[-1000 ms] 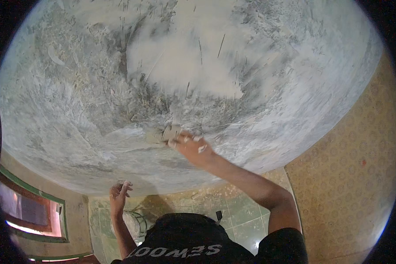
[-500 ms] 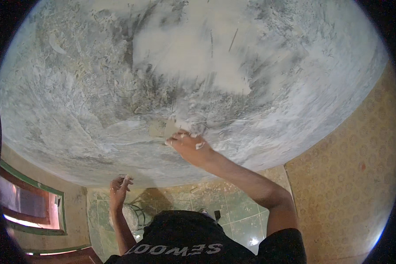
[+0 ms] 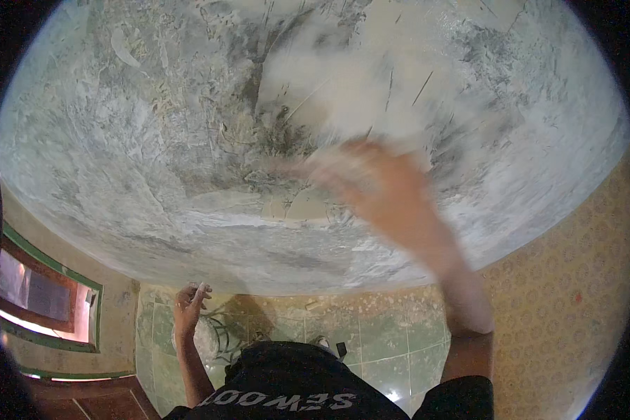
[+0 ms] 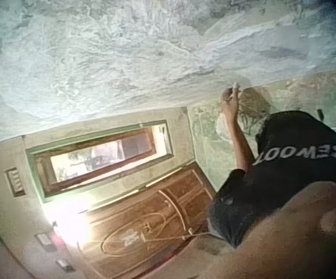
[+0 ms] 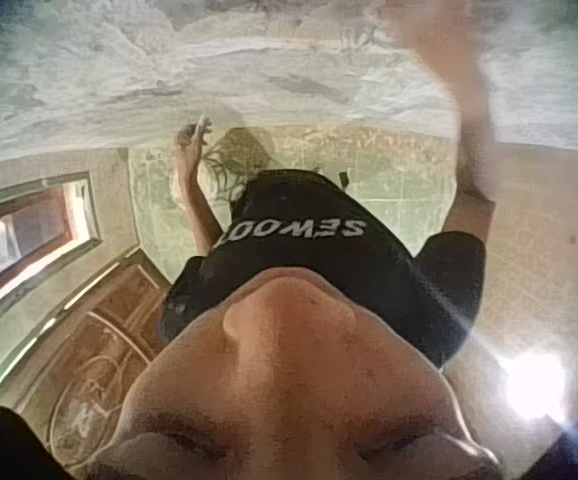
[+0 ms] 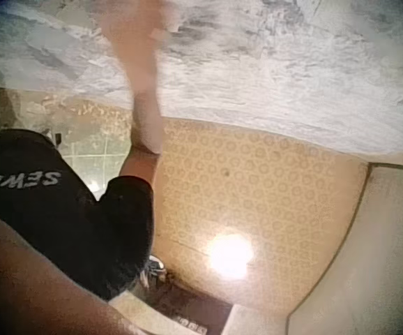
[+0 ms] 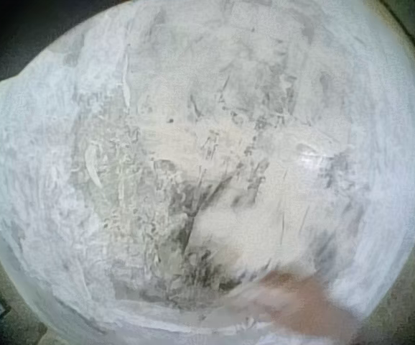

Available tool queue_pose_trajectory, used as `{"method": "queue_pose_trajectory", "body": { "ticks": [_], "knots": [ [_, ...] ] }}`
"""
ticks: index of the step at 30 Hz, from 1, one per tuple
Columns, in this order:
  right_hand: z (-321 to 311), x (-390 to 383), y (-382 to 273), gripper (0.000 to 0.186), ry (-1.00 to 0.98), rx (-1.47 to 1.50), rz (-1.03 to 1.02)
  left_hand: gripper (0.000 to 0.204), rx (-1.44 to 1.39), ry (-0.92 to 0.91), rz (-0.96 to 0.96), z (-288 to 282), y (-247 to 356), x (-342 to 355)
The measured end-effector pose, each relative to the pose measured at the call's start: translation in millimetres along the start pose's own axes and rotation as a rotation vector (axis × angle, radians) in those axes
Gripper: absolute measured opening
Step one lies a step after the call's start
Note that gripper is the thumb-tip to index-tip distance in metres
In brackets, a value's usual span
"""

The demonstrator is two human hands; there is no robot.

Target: The person applies wall putty to a damaged wall using a putty knife and a scraper.

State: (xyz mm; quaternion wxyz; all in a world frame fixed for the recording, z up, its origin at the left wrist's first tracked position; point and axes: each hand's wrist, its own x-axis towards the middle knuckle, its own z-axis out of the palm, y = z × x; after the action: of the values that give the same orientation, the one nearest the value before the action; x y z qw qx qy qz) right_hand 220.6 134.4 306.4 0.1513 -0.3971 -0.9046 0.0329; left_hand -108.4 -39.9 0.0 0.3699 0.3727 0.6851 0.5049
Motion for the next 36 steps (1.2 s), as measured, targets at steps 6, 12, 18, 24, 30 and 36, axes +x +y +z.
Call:
{"method": "queue_pose_trajectory", "body": {
  "ticks": [6, 12, 18, 24, 30, 36],
  "knots": [
    [214.4, 7.9, 58.0, 0.038, -0.273, -0.272, -0.124, 0.030, 0.039, -0.053, 0.049, 15.5, 19.9, 12.9],
    [67.3, -6.4, 26.9, 0.024, 0.412, -0.231, -0.090, 0.029, 0.044, 0.031, -0.005, -8.7, 5.2, 7.2],
    [55.7, -29.6, -2.8, 0.025, 0.238, 0.083, -0.070, 0.030, 0.019, 0.038, -0.003, -7.2, 1.0, 3.8],
    [170.9, -25.2, 46.9, 0.034, -0.197, -0.208, -0.036, 0.029, -0.008, -0.025, 0.056, 13.2, 13.8, 17.4],
    [-25.0, -17.7, 39.6, 0.024, 0.406, 0.284, 0.134, 0.030, 0.001, 0.039, 0.082, -8.2, -1.4, 21.6],
    [-88.2, -13.9, 19.6, 0.027, 0.162, 0.026, 0.046, 0.031, -0.038, 0.023, 0.162, 9.6, 17.9, 28.3]
  ]
}}
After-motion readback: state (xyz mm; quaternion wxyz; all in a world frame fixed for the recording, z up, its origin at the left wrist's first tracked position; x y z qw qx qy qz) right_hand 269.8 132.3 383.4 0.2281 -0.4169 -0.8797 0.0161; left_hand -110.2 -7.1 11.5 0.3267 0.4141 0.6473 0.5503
